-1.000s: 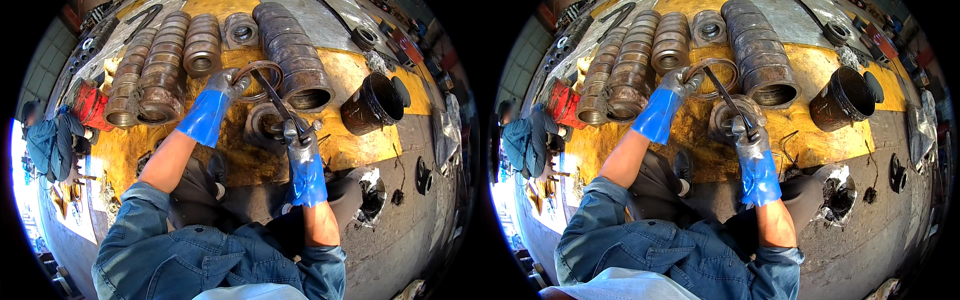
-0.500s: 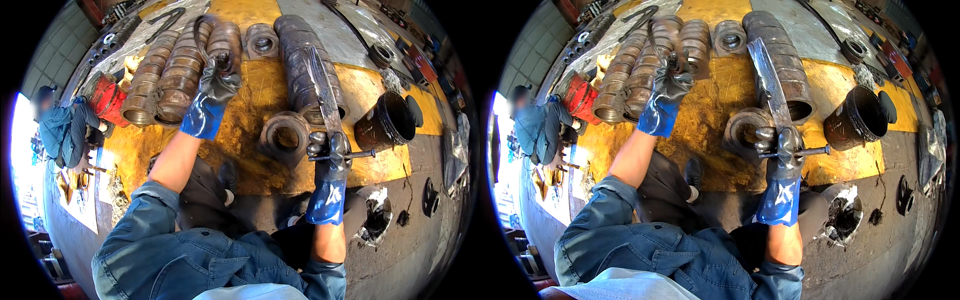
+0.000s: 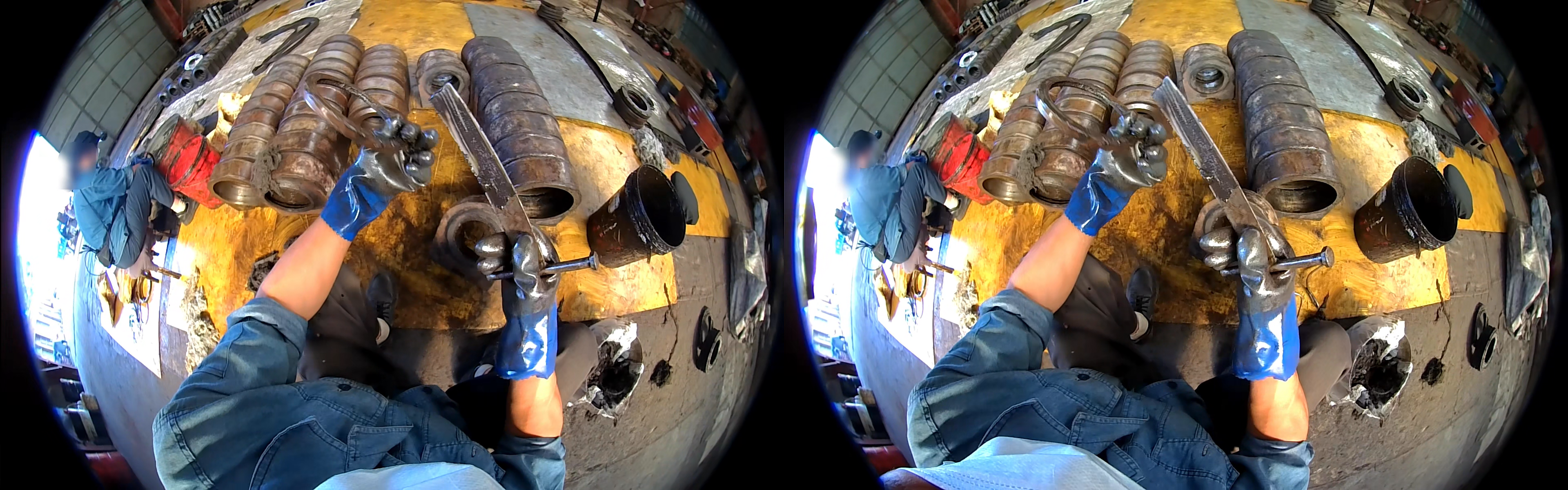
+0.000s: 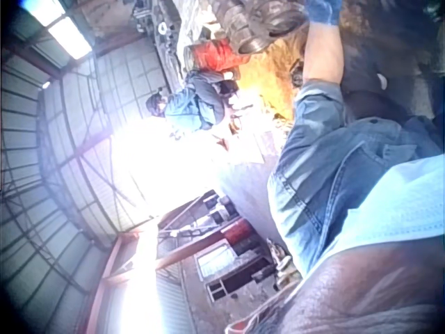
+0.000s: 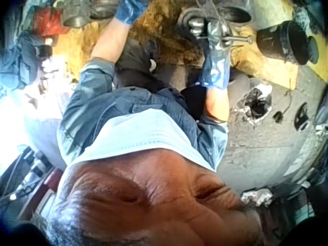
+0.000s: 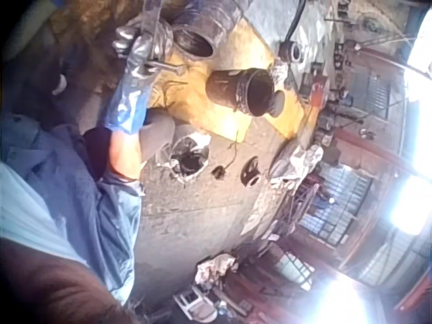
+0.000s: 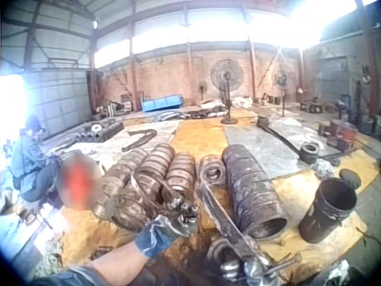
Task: The person sits on the floor and cleans the inside of a metal ring using a wire brush and a scraper. They repeatedly dip the brush into a bucket of dark liquid and scrub the interior surface, then use a scraper to remove residue.
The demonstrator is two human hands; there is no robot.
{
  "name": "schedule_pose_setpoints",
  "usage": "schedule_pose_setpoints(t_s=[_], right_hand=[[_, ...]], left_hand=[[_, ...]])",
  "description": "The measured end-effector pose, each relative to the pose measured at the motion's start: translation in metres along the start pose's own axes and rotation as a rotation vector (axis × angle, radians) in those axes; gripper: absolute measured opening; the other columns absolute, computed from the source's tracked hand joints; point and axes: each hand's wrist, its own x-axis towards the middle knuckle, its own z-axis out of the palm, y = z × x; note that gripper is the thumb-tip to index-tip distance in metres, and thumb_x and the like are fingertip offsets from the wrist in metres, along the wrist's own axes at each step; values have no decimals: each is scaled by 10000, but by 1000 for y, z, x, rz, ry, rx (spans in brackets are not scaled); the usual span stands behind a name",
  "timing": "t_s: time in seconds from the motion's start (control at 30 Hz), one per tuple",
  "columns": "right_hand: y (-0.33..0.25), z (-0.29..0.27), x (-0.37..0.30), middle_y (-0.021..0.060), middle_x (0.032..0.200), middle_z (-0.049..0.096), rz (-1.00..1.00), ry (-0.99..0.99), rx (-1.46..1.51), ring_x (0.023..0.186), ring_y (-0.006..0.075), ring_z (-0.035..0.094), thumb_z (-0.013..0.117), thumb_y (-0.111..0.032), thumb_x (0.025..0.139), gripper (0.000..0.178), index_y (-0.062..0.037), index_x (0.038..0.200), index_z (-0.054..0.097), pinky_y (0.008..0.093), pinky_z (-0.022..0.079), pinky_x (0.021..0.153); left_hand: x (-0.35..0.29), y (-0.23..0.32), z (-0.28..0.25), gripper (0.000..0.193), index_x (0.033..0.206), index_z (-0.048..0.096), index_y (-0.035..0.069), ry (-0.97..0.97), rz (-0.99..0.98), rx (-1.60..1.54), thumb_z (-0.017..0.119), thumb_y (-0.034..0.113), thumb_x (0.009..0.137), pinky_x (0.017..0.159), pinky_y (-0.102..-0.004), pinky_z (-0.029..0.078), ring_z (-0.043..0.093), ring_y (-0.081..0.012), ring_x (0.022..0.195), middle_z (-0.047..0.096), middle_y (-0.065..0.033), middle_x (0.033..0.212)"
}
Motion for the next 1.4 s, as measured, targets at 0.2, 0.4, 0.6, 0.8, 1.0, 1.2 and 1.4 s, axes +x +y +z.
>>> schedule_pose_setpoints(t_s=[0.2,0.4,0.6,0.8,1.0,1.2,1.4], right_hand=[[1,-4,-5,136,820,676,46,-11,-18,578,172,610,649,-365,884,438,-22,1147,576,274,494,515],[5,-3,-9,134,818,677,125,-87,-43,576,169,609,650,-373,882,446,-24,1149,578,271,493,511],[12,-2,-8,131,816,678,212,-181,-89,575,166,609,652,-380,879,454,-25,1152,581,268,492,507],[15,0,-7,128,813,678,258,-247,-112,573,163,608,653,-388,877,462,-26,1155,583,265,490,503],[18,2,-2,125,811,679,263,-279,-128,571,160,608,654,-395,875,469,-27,1158,585,262,489,499],[21,-4,7,147,799,691,191,-170,-113,558,155,615,644,-505,854,544,-27,1113,605,269,500,494],[26,7,3,157,789,687,221,-128,-98,536,172,612,663,-479,848,555,-33,1169,583,281,502,483]], left_hand=[[-16,1,6,342,1167,611,80,55,-123,250,564,320,928,821,-477,522,619,-356,996,639,-169,1123],[-18,-12,-2,336,1181,602,67,226,-2,203,588,266,910,831,-489,538,572,-368,1112,619,-148,1184],[-18,-18,24,306,1165,614,72,46,-62,200,606,220,897,867,-491,543,513,-364,1203,608,-106,1214],[-14,-18,29,260,1114,619,75,57,113,255,619,227,904,861,-436,565,502,-344,1218,625,-76,1160],[-10,-8,25,259,1054,626,71,217,106,334,590,295,930,746,-400,586,633,-279,862,600,-182,1152],[-14,-4,10,276,1148,608,49,411,148,263,569,227,941,924,-447,532,603,-323,1063,559,-211,1239],[-2,9,-36,370,1178,628,71,-65,14,210,656,248,854,978,-480,473,598,-313,1090,534,-205,1303]])
